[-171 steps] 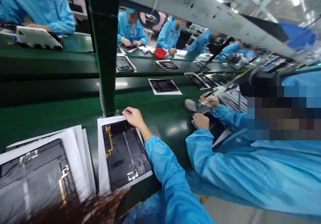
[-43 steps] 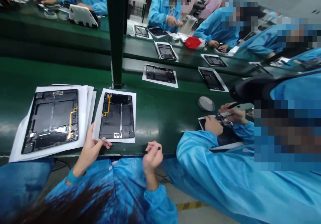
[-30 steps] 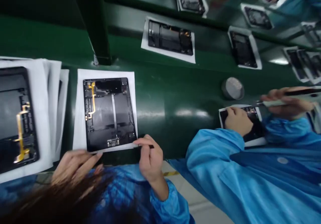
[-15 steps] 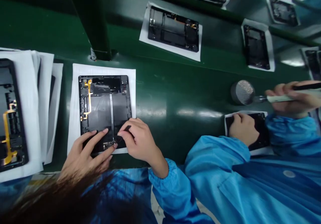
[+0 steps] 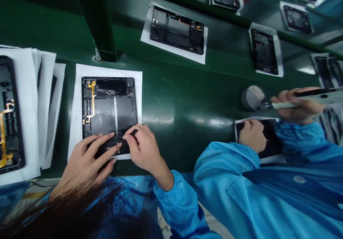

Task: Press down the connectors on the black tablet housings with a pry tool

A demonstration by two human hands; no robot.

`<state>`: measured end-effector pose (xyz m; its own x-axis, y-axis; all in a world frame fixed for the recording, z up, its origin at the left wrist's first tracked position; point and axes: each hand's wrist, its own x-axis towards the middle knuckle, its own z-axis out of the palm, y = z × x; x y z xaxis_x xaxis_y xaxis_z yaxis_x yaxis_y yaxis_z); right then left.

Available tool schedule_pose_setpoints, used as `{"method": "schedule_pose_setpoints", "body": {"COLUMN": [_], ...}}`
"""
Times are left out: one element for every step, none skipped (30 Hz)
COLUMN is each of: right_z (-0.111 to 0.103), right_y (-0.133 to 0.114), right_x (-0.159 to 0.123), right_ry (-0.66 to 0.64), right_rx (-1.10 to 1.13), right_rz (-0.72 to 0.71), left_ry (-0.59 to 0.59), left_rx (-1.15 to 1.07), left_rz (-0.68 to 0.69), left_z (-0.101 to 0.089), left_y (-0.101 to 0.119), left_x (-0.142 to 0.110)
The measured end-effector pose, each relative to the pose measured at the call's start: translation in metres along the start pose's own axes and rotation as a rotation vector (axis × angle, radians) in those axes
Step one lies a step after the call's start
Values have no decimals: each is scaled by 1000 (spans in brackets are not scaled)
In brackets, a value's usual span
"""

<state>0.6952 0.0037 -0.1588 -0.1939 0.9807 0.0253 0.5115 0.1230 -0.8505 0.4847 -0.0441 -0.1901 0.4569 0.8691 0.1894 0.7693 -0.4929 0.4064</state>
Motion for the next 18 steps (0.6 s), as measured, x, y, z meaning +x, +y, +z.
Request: {"method": "schedule_pose_setpoints", "body": {"right_z": [0,-1,-2,-3,-4,-6,-7,-8,-9,-10,-10,-10,-10,-10,-9,-8,-7,-7], "right_y": [-1,-2,-3,-5,-6,-7,-8,-8,-8,-7,-6,-5,-4,-2,-1,-1,-1,-1], "right_x": [3,6,10,15,20,24,28,30,31,30,29,26,23,20,17,14,12,11], "right_ry": [-11,-36,-78,-131,-188,-241,-283,-313,-329,-332,-324,-309,-287,-258,-228,-202,-183,-173], "right_rx": [-9,-31,-62,-98,-134,-164,-185,-192,-184,-163,-134,-101,-69,-43,-24,-12,-6,-5], "right_rz": [16,29,33,31,24,16,7,-2,-10,-15,-21,-32,-47,-64,-80,-92,-99,-102], "left_ry": [-13,-31,-46,-59,-62,-56,-45,-37,-34,-38,-46,-56,-64,-63,-60,-57,-54,-51], "left_rx": [5,11,12,7,-6,-28,-52,-72,-87,-96,-103,-108,-112,-112,-108,-103,-98,-96], "left_rz": [0,1,1,-6,-18,-32,-43,-50,-55,-59,-62,-66,-70,-71,-66,-58,-50,-46], "left_z": [1,1,1,1,1,1,1,1,1,0,0,0,0,0,0,0,-1,-1], "left_y": [0,-1,-1,-1,-1,-1,0,0,0,1,1,1,1,1,1,1,1,1], "left_x": [-1,-1,-1,-1,-1,-1,0,0,0,0,0,0,0,0,0,1,1,2]}}
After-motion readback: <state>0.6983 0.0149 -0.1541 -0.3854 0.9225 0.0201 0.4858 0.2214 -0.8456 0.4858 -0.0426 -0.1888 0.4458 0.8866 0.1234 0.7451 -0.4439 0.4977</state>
